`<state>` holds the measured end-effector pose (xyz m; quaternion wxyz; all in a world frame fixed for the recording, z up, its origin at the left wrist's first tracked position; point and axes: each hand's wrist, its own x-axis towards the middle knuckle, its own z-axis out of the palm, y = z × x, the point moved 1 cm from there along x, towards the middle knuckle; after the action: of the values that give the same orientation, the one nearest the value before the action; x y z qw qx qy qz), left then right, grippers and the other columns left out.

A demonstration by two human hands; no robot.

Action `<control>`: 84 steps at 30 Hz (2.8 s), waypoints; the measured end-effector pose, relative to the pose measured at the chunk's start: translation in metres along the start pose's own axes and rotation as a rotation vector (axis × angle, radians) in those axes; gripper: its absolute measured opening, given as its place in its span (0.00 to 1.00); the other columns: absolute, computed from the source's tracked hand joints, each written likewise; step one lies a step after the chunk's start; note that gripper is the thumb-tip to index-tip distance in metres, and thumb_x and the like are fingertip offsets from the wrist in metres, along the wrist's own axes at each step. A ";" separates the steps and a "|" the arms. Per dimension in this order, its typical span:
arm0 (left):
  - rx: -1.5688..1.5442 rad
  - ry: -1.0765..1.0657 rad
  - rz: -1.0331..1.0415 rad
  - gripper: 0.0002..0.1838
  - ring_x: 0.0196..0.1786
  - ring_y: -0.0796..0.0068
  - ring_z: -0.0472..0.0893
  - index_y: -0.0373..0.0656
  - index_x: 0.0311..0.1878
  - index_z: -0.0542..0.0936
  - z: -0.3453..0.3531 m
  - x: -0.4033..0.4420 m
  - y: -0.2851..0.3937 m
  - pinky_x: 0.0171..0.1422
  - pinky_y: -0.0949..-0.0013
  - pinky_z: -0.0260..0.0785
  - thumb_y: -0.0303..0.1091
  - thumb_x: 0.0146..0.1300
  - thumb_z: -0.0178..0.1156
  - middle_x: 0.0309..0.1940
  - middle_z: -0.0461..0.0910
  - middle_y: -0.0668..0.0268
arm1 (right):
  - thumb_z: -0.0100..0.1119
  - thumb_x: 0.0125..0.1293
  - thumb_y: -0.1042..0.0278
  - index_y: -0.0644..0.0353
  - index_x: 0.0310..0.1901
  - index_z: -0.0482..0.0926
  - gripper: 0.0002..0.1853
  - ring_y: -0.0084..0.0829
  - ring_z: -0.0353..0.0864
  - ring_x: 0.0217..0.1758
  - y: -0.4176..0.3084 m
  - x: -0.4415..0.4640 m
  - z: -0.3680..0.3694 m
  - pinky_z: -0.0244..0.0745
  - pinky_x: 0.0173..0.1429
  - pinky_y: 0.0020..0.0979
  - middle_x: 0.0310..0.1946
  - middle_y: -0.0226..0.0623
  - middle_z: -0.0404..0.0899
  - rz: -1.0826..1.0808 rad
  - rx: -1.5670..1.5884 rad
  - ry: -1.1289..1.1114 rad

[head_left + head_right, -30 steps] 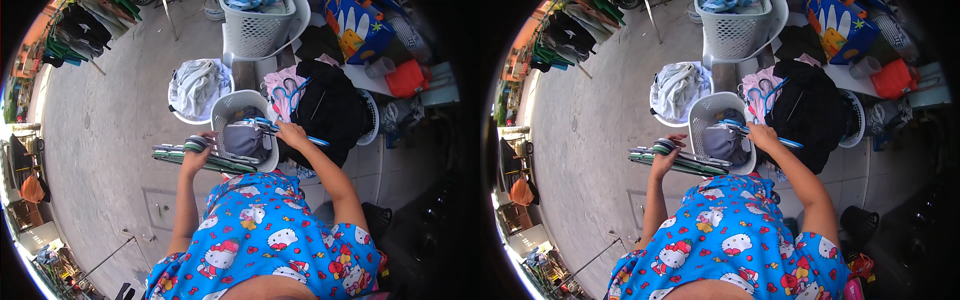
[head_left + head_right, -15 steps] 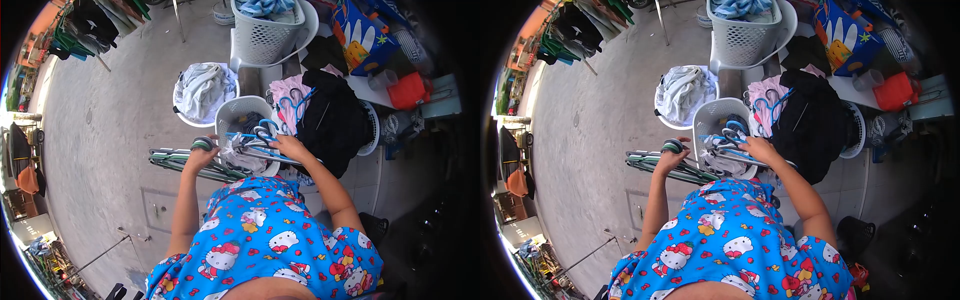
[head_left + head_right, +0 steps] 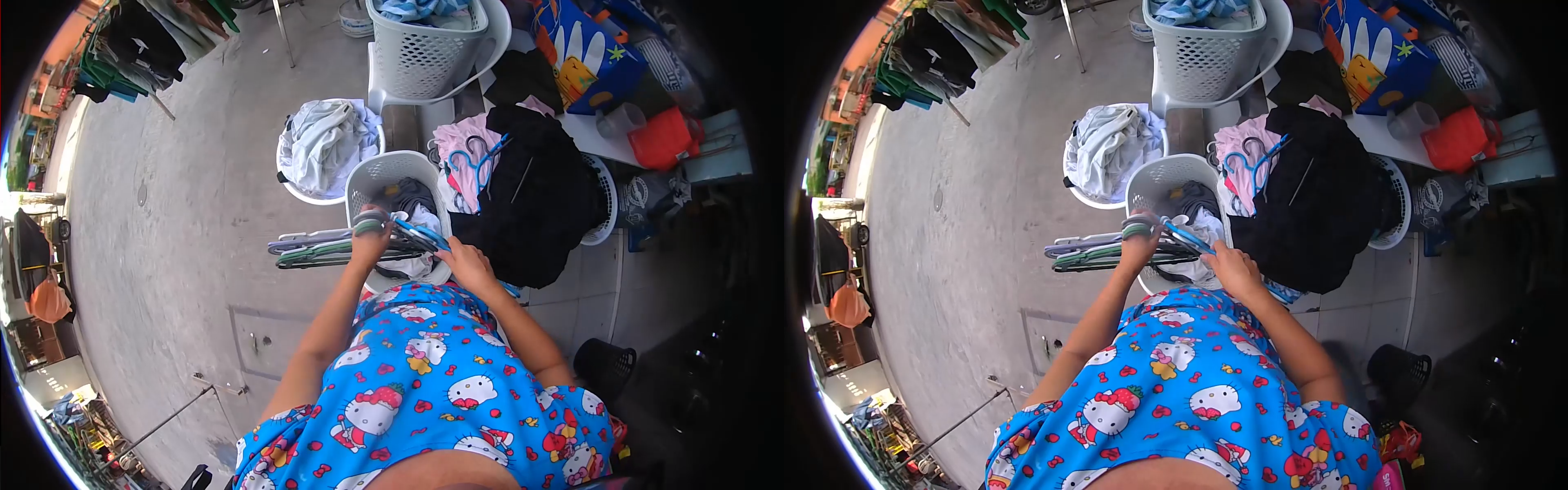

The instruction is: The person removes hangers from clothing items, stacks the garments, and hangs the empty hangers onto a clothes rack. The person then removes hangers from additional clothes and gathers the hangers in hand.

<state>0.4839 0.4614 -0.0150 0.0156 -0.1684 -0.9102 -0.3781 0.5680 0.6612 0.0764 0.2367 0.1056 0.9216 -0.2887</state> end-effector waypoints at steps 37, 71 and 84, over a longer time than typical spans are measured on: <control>-0.843 -0.316 -0.249 0.16 0.37 0.81 0.70 0.41 0.50 0.72 -0.048 0.031 0.053 0.43 0.76 0.64 0.27 0.57 0.56 0.35 0.73 0.70 | 0.65 0.52 0.65 0.68 0.50 0.69 0.26 0.49 0.79 0.46 0.043 -0.004 -0.059 0.72 0.47 0.36 0.39 0.57 0.77 -0.061 0.436 0.316; -0.300 -0.280 0.514 0.37 0.57 0.49 0.67 0.48 0.59 0.67 -0.111 0.064 0.162 0.59 0.54 0.62 0.38 0.42 0.68 0.60 0.59 0.49 | 0.59 0.43 0.69 0.56 0.24 0.78 0.04 0.38 0.68 0.55 -0.087 0.052 -0.172 0.66 0.58 0.33 0.42 0.37 0.72 -1.412 -0.296 0.264; -0.716 -0.021 -0.108 0.27 0.55 0.74 0.70 0.36 0.61 0.64 -0.082 0.031 0.146 0.59 0.73 0.60 0.35 0.61 0.59 0.54 0.70 0.63 | 0.52 0.60 0.54 0.61 0.50 0.71 0.22 0.46 0.68 0.58 -0.084 0.066 -0.092 0.64 0.60 0.41 0.57 0.48 0.65 -0.881 0.027 0.430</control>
<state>0.4931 0.5096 0.1486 -0.0739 -0.1187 -0.7279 -0.6713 0.4486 0.6503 0.1501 -0.1050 -0.2341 0.9029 -0.3449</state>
